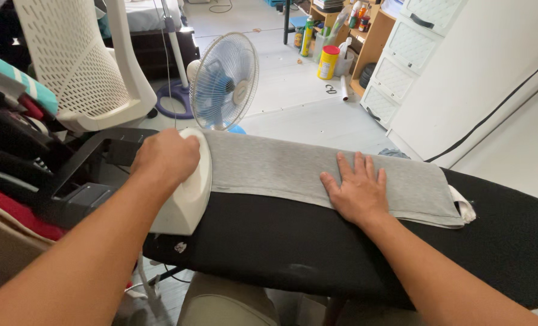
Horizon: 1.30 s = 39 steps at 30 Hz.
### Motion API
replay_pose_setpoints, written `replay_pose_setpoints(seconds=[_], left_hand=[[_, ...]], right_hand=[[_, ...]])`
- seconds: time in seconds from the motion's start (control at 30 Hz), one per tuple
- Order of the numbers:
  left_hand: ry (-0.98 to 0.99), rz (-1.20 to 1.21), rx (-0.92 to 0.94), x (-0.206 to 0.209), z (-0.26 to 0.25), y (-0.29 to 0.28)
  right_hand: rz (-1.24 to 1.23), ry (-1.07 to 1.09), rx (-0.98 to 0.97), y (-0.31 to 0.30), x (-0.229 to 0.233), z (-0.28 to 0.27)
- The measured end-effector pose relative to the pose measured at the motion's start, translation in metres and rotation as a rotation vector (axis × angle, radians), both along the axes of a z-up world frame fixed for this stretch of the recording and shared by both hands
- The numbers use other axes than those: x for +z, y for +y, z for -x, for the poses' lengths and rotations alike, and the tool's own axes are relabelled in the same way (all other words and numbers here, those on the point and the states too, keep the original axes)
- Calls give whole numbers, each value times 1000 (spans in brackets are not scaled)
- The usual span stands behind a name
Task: The person irons a folded gray garment on an ironing board. They repeatedly smooth the fabric with an iron, repositioning the garment and adjusting folds as needed.
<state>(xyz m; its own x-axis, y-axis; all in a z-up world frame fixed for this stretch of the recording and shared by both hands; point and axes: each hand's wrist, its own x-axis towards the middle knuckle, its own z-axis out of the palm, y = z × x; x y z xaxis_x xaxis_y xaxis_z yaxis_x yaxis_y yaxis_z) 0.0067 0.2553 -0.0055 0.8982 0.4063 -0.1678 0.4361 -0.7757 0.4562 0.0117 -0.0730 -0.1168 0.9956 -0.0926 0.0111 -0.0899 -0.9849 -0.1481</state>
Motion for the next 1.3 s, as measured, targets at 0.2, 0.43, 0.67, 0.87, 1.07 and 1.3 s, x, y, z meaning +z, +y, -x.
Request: replay_pose_setpoints(seconds=[0.2, 0.43, 0.67, 0.87, 1.07, 1.3], left_hand=[[-62, -32, 43, -4, -61, -4], [-22, -30, -69, -13, -97, 7], [33, 101, -340, -5, -67, 31], [198, 143, -516, 22, -27, 20], [204, 14, -710, 24, -12, -13], [181, 39, -899, 21, -12, -72]], right_hand=[[12, -31, -12, 1, -2, 16], [31, -76, 8, -22, -20, 26], [20, -349, -328, -144, -27, 43], [-18, -464, -349, -208, -41, 86], [12, -485, -300, -215, -52, 88], [50, -619, -210, -224, -59, 85]])
